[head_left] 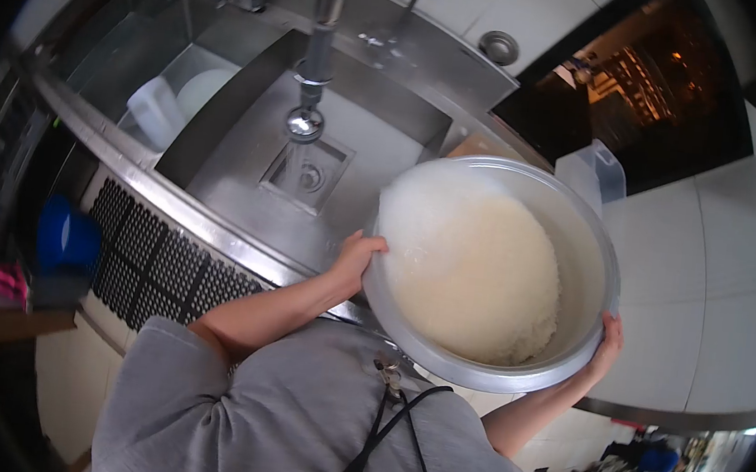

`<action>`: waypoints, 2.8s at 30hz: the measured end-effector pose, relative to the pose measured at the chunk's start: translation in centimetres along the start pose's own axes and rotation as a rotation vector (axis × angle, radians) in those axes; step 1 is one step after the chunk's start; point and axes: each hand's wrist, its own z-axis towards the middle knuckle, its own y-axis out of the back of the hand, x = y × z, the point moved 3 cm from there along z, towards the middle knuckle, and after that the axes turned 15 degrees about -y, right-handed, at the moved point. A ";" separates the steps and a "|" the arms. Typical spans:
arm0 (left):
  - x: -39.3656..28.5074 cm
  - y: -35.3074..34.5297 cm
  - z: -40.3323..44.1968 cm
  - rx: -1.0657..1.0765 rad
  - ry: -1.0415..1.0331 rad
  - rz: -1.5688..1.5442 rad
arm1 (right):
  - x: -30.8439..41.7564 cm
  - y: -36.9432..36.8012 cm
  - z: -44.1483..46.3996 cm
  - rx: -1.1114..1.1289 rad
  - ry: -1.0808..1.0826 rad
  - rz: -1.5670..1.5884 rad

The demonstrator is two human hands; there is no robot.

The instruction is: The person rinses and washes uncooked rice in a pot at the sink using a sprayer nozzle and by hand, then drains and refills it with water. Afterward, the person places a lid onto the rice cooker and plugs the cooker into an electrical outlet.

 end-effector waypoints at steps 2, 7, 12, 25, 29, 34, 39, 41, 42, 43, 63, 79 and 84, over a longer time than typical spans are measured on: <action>0.1 0.4 -0.1 -0.018 -0.011 -0.026 | 0.6 -0.6 0.2 -0.086 0.027 -0.059; -0.6 -0.1 -1.0 -0.050 0.039 -0.111 | 1.4 -1.2 1.3 0.005 0.039 -0.064; 0.8 0.9 0.0 -0.026 0.042 -0.138 | 1.6 -1.1 2.3 0.040 0.060 -0.079; 0.1 0.8 -0.1 -0.069 0.042 -0.091 | 2.9 -2.9 0.1 -0.048 0.077 -0.111; 0.8 1.2 0.5 -0.014 0.071 -0.138 | 2.9 -3.1 0.0 -0.043 0.079 -0.094; 1.0 1.3 0.6 -0.098 0.052 -0.117 | 3.4 -3.5 0.3 0.025 0.092 -0.084; 0.4 0.8 0.3 -0.044 0.056 -0.115 | 3.6 -3.9 0.7 0.028 0.099 -0.070; 0.5 0.9 0.5 -0.069 0.066 -0.117 | 3.7 -4.0 1.0 0.035 0.110 -0.073; 0.5 1.0 0.5 -0.067 0.066 -0.110 | 3.8 -4.1 1.1 0.034 0.110 -0.072; 0.4 0.9 0.5 -0.065 0.066 -0.102 | 4.0 -4.2 1.2 0.053 0.109 -0.069; 1.0 1.6 0.8 -0.032 0.080 -0.126 | 4.6 -5.3 1.0 0.152 0.129 -0.011; 0.6 1.7 2.2 0.017 0.088 -0.071 | 1.5 -2.4 0.9 0.078 0.065 0.003; -6.3 -1.6 3.0 0.065 0.049 0.134 | -5.7 0.4 -2.3 0.026 -0.143 0.151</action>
